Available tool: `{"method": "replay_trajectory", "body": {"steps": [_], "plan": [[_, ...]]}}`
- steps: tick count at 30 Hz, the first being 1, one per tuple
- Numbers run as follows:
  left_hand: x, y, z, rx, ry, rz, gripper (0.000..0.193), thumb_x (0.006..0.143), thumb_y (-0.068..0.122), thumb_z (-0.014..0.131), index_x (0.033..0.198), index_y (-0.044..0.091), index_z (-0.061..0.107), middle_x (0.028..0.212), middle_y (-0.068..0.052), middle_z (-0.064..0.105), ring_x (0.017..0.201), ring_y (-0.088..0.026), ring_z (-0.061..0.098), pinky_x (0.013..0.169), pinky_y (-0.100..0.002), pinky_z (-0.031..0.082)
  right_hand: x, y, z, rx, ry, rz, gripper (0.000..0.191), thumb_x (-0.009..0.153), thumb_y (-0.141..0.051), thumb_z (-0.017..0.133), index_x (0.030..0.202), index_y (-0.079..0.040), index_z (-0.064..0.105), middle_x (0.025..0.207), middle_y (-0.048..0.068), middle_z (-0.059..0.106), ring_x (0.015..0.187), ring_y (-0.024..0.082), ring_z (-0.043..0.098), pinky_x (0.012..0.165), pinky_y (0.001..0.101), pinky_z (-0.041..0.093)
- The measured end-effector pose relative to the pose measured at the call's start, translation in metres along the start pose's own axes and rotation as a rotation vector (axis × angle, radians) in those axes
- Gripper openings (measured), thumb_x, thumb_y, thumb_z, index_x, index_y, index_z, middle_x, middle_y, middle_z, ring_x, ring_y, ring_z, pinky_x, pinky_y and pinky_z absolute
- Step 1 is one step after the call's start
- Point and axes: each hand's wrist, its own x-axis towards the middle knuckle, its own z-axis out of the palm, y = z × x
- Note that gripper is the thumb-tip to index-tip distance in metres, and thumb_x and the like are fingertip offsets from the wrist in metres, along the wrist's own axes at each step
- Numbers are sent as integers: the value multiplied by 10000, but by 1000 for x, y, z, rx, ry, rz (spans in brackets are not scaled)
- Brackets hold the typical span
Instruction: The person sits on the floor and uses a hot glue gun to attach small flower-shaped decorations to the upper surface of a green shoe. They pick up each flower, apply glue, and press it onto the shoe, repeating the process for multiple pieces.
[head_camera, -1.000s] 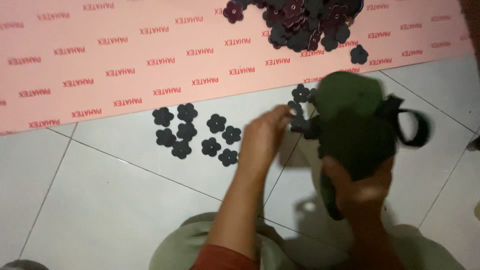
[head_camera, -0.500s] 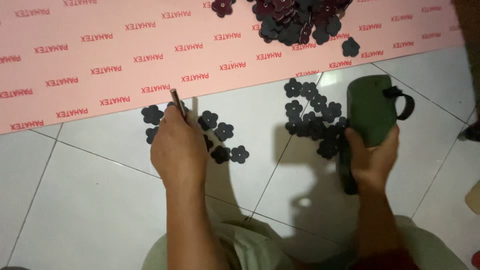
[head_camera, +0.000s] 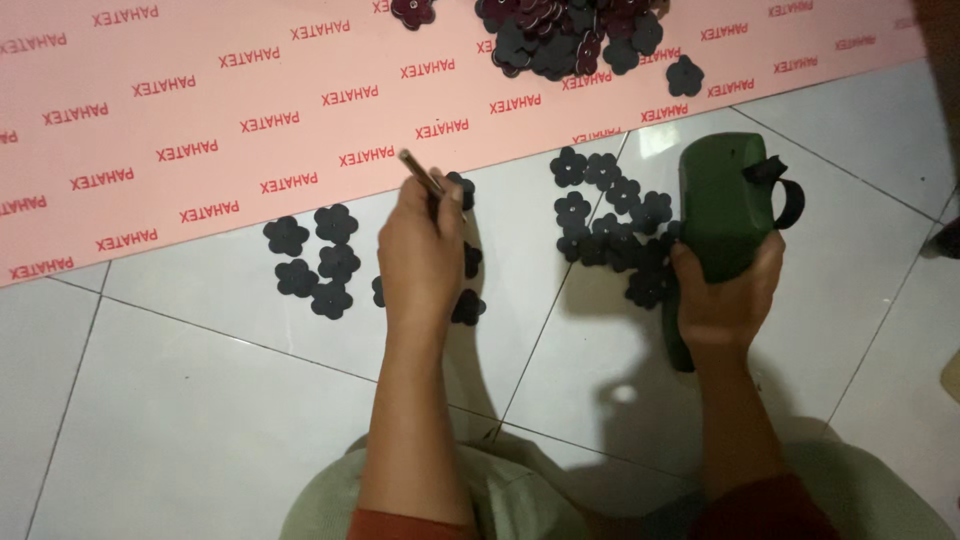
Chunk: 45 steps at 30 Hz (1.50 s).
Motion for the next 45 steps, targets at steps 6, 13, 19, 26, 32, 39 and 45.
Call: {"method": "replay_trajectory", "body": {"steps": [6, 13, 19, 26, 32, 39, 45], "plan": [[13, -13, 9, -430, 196, 216, 157, 1045, 198, 631, 1061, 47, 669, 946, -43, 741, 845, -118, 639, 778, -290, 531, -1, 2, 1, -75, 32, -52, 686, 936, -133, 858, 1443, 39, 429, 1358, 201, 543, 1280, 347, 562, 1091, 464, 455], [21, -25, 16, -593, 187, 207, 136, 1029, 164, 594, 1068, 43, 642, 968, -19, 736, 899, -82, 688, 828, -251, 563, -3, 9, 5, -50, 37, -60, 673, 929, -116, 858, 1422, 31, 425, 1300, 189, 537, 1266, 333, 575, 1101, 447, 466], [19, -21, 16, -517, 155, 175, 152, 1039, 191, 600, 1044, 47, 648, 913, -17, 709, 830, -83, 632, 787, -254, 530, -3, 10, 5, -22, 19, -45, 624, 969, -147, 844, 1408, 26, 436, 1294, 177, 540, 1248, 313, 581, 1114, 461, 486], [15, -16, 16, -443, 178, 165, 160, 1036, 212, 608, 1020, 59, 649, 869, -11, 688, 786, -88, 602, 759, -267, 516, -1, 12, 5, -138, 11, -42, 693, 949, -169, 858, 1432, 40, 408, 1298, 194, 522, 1248, 335, 566, 1053, 481, 481], [14, -14, 15, -394, 199, 165, 166, 1034, 223, 607, 1041, 61, 639, 872, -17, 699, 777, -98, 613, 746, -274, 525, -3, 15, 5, -105, 18, -87, 689, 974, -166, 845, 1459, 31, 396, 1299, 186, 525, 1264, 323, 568, 1104, 485, 477], [14, -12, 15, -375, 213, 189, 167, 1035, 225, 590, 1054, 66, 638, 902, -28, 738, 787, -94, 663, 750, -279, 543, -3, 16, 7, -93, 13, -75, 690, 986, -165, 842, 1468, 42, 394, 1297, 194, 529, 1287, 341, 565, 1106, 492, 466], [13, -11, 16, -346, 203, 129, 157, 1024, 219, 605, 1039, 70, 650, 878, -37, 738, 762, -119, 646, 734, -287, 532, -4, 16, 6, -99, 21, -93, 684, 980, -162, 839, 1460, 39, 396, 1290, 195, 527, 1235, 330, 563, 1109, 497, 465]]}}
